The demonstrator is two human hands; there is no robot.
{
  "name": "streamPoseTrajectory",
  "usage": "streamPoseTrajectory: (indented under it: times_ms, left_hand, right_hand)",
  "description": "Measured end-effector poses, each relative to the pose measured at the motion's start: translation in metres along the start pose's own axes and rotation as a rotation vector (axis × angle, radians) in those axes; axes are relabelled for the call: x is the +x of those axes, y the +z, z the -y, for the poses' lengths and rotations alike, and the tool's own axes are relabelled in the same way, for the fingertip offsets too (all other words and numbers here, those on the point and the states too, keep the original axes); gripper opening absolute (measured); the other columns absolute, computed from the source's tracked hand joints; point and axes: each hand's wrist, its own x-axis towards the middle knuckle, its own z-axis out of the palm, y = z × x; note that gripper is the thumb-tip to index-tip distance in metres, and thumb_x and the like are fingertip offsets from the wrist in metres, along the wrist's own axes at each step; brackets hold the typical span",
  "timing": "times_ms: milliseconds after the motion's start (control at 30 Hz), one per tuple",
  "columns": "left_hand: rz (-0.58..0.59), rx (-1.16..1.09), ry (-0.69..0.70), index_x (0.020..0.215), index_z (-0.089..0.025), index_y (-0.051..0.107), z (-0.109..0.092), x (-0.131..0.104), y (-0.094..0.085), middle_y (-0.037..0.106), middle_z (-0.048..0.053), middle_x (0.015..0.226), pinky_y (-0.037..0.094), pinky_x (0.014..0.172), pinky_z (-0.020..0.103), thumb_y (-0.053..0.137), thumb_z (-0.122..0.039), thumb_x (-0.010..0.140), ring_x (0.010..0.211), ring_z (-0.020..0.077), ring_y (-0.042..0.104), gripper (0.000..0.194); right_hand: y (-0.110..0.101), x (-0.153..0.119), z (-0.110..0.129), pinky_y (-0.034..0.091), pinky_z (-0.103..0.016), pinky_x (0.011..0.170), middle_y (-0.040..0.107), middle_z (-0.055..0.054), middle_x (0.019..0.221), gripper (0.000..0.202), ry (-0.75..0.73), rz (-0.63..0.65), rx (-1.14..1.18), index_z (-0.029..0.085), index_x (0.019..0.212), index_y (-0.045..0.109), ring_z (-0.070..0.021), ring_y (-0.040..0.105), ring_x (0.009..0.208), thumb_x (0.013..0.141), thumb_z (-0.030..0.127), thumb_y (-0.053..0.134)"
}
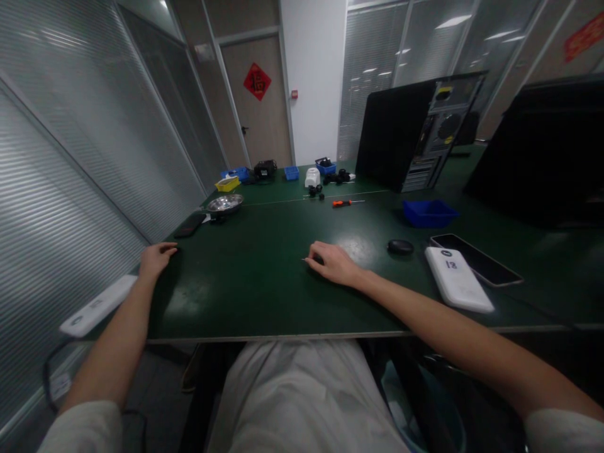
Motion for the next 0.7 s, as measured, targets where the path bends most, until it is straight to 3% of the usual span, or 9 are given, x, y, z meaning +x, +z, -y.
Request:
streamPoseTrajectory:
  times_ms: [100, 267, 700]
  left_hand:
    - [-0.025, 0.013, -0.112, 0.109, -0.009, 0.074, 0.006, -0.002, -0.004, 0.072, 0.001, 0.079, 0.044, 0.079, 0.026, 0.067, -0.018, 0.088, 0.086, 0.0202, 0.064, 0.023]
    - [-0.055, -0.004, -0.173, 0.105, -0.012, 0.075, -0.003, -0.002, -0.002, 0.070, -0.002, 0.075, 0.042, 0.079, 0.024, 0.068, -0.017, 0.089, 0.083, 0.0175, 0.062, 0.019]
    - [-0.102, 0.037, -0.147, 0.111, -0.009, 0.075, -0.005, -0.007, 0.002, 0.072, 0.000, 0.079, 0.042, 0.080, 0.024, 0.063, -0.019, 0.092, 0.084, 0.0171, 0.061, 0.025]
  right_hand:
    - [0.000, 0.000, 0.000, 0.037, -0.027, 0.067, 0.064, -0.003, 0.097, 0.016, 0.004, 0.003, 0.004, 0.020, 0.097, 0.060, -0.0146, 0.056, 0.077, 0.100, 0.035, 0.056]
    - [0.000, 0.000, -0.001, 0.037, -0.027, 0.067, 0.064, -0.003, 0.097, 0.016, -0.001, 0.008, 0.000, 0.020, 0.098, 0.060, -0.0147, 0.056, 0.077, 0.100, 0.036, 0.056]
    - [0.003, 0.001, -0.004, 0.038, -0.027, 0.068, 0.064, -0.003, 0.097, 0.016, -0.009, 0.004, 0.008, 0.020, 0.097, 0.060, -0.0145, 0.057, 0.077, 0.100, 0.036, 0.057]
